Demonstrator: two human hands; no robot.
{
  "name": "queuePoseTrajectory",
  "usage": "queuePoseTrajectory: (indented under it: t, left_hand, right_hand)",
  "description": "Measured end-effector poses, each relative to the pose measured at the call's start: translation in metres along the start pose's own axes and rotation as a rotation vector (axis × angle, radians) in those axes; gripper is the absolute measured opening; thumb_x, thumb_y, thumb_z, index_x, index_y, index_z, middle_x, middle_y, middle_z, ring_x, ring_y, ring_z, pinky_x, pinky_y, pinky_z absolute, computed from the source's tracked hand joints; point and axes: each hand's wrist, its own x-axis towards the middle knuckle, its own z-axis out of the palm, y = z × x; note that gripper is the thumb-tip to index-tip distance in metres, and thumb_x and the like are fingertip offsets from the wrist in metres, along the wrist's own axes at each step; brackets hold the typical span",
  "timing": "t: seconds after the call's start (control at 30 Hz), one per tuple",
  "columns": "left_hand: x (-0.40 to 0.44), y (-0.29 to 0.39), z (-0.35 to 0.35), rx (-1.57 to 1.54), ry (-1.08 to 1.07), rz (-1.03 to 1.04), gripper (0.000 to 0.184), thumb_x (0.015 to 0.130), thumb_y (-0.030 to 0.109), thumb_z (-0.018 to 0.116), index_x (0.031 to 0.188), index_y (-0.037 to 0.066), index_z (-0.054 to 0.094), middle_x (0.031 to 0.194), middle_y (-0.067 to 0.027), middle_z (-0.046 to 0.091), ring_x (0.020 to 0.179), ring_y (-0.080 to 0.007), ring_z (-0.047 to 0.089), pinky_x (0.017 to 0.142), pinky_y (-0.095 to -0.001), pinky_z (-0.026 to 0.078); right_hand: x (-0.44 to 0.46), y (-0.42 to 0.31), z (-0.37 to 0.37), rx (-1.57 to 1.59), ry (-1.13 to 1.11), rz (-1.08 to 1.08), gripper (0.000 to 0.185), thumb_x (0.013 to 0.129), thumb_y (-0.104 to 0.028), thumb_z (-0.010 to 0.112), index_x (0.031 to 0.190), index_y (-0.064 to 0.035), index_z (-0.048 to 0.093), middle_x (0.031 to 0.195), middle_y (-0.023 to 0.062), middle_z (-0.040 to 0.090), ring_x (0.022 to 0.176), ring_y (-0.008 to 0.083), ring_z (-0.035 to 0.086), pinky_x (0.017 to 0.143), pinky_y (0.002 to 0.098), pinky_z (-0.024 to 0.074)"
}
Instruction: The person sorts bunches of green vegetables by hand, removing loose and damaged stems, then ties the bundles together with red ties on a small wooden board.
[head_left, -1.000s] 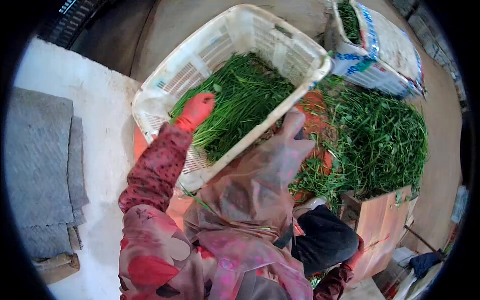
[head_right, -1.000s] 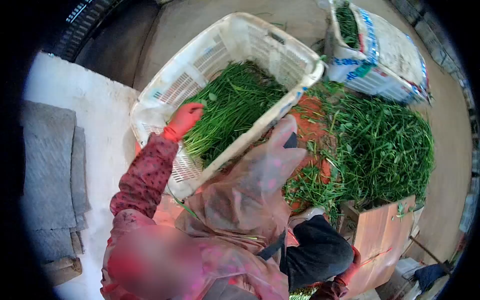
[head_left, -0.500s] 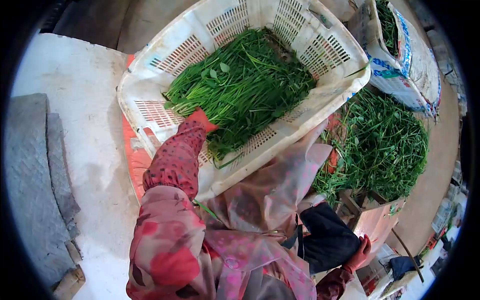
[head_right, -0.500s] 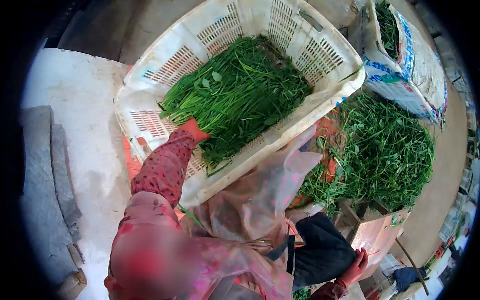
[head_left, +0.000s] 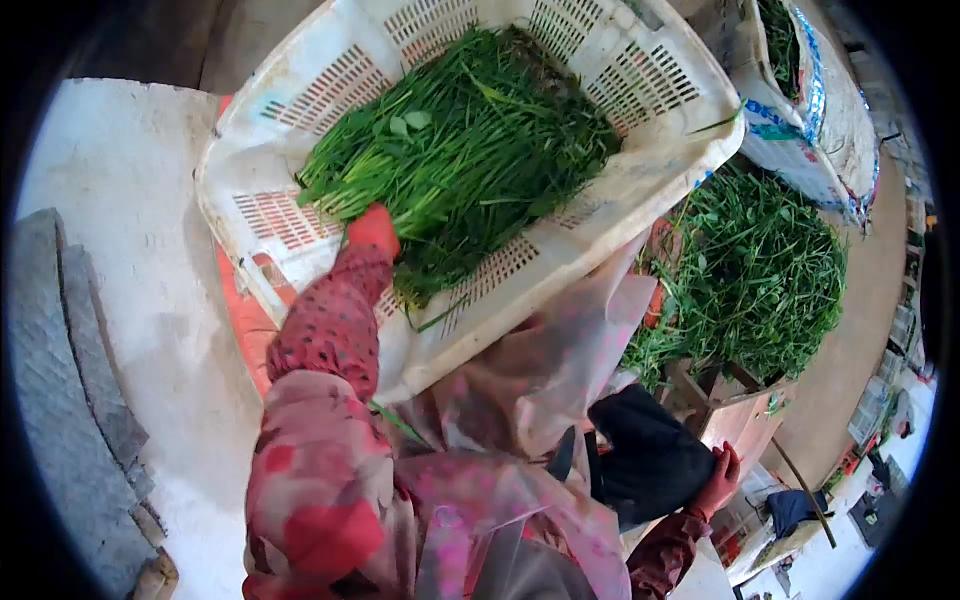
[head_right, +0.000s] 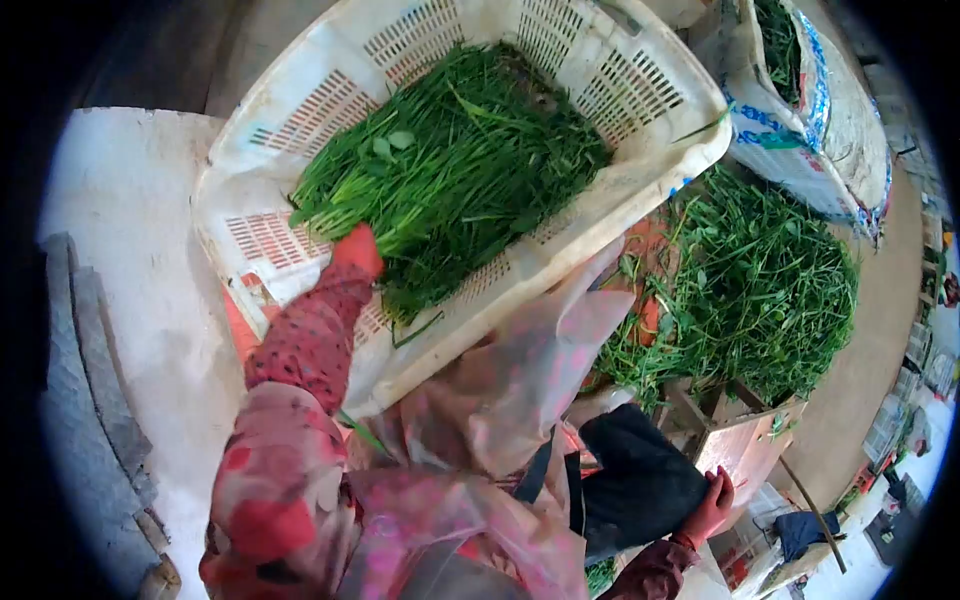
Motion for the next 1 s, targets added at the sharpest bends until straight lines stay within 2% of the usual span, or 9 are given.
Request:
queuePoseTrajectory:
  t: [0.07,0.17,0.2,0.3,0.37,0.53,0.63,0.67,1.0]
  left_hand:
    - [0.001,-0.007,-0.019,0.085,0.032,0.198,0.066,0.077,0.019,0.068,0.132,-0.004,0.039,0.102,-0.0204,0.066,0.096,-0.0345,0.066,0.078,-0.0451,0.053]
    - [0.017,0.0,0.019,0.237,0.099,-0.003,0.052,0.077,0.018,0.067,0.121,-0.003,0.05,0.098,-0.0196,0.067,0.093,-0.0342,0.066,0.076,-0.0424,0.054]
    - [0.003,0.003,0.0,0.22,0.13,0.073,0.041,0.08,0.022,0.063,0.113,-0.002,0.057,0.098,-0.0202,0.067,0.09,-0.0347,0.067,0.074,-0.0409,0.054]
    - [-0.041,0.033,-0.068,0.116,-0.002,0.263,0.049,0.076,0.036,0.071,0.105,-0.003,0.063,0.095,-0.0208,0.067,0.09,-0.0354,0.066,0.08,-0.0418,0.052]
    - [-0.066,0.04,-0.062,0.078,-0.154,0.484,0.061,0.073,0.045,0.072,0.112,-0.001,0.063,0.095,-0.0204,0.068,0.089,-0.0356,0.066,0.079,-0.0416,0.052]
    - [-0.06,0.026,0.011,-0.252,-0.523,0.32,0.074,0.065,0.052,0.075,0.117,0.002,0.061,0.109,-0.0219,0.065,0.101,-0.0353,0.062,0.091,-0.0423,0.048]
    - [-0.035,0.008,0.091,-0.2,-0.198,0.231,0.081,0.062,0.053,0.076,0.124,0.004,0.057,0.121,-0.0227,0.059,0.114,-0.0336,0.056,0.099,-0.041,0.042]
    - [-0.027,0.009,0.09,-0.257,-0.401,0.234,0.09,0.059,0.055,0.079,0.129,0.005,0.054,0.128,-0.022,0.056,0.116,-0.0333,0.055,0.099,-0.0394,0.044]
    - [0.005,0.007,0.106,-0.502,-0.47,0.403,0.086,0.061,0.045,0.083,0.131,0.006,0.053,0.126,-0.015,0.058,0.117,-0.0276,0.054,0.104,-0.0378,0.038]
  right_hand:
    - [0.002,0.003,0.001,0.022,-0.006,0.016,0.027,0.097,-0.017,0.053,0.115,0.0014,0.06,0.102,0.0099,0.064,0.092,0.017,0.061,0.086,0.029,0.0473]
    - [0.004,0.002,0.001,0.036,-0.008,0.005,0.028,0.097,-0.018,0.053,0.116,0.0009,0.06,0.102,0.0107,0.064,0.093,0.0173,0.06,0.086,0.0293,0.0475]
    - [0.004,0.002,0.001,0.045,0.0,0.015,0.028,0.097,-0.018,0.053,0.116,0.0007,0.06,0.102,0.011,0.064,0.093,0.0174,0.06,0.086,0.0293,0.0476]
    - [-0.001,-0.007,0.006,0.05,0.02,0.038,0.027,0.097,-0.019,0.053,0.115,0.0,0.061,0.102,0.0108,0.065,0.093,0.0172,0.061,0.085,0.029,0.0476]
    - [-0.002,-0.006,0.007,0.042,0.023,0.046,0.027,0.097,-0.019,0.053,0.114,-0.0006,0.062,0.102,0.0103,0.066,0.092,0.0169,0.062,0.085,0.0286,0.0476]
    - [-0.002,-0.011,0.007,0.057,0.018,0.069,0.028,0.097,-0.019,0.053,0.116,0.0009,0.06,0.105,0.0101,0.064,0.091,0.0167,0.061,0.085,0.0282,0.0477]
    - [0.002,0.001,0.002,0.078,0.018,0.033,0.028,0.097,-0.018,0.054,0.116,0.0009,0.06,0.106,0.0092,0.064,0.092,0.0163,0.061,0.085,0.0283,0.0476]
    - [-0.001,-0.004,0.005,0.061,0.04,0.04,0.028,0.097,-0.019,0.055,0.116,0.0007,0.06,0.106,0.0092,0.064,0.091,0.0163,0.061,0.085,0.0283,0.0477]
    - [0.002,-0.002,0.005,0.073,0.026,0.047,0.027,0.097,-0.017,0.054,0.115,0.0005,0.06,0.103,0.0094,0.065,0.09,0.016,0.061,0.085,0.0281,0.0471]
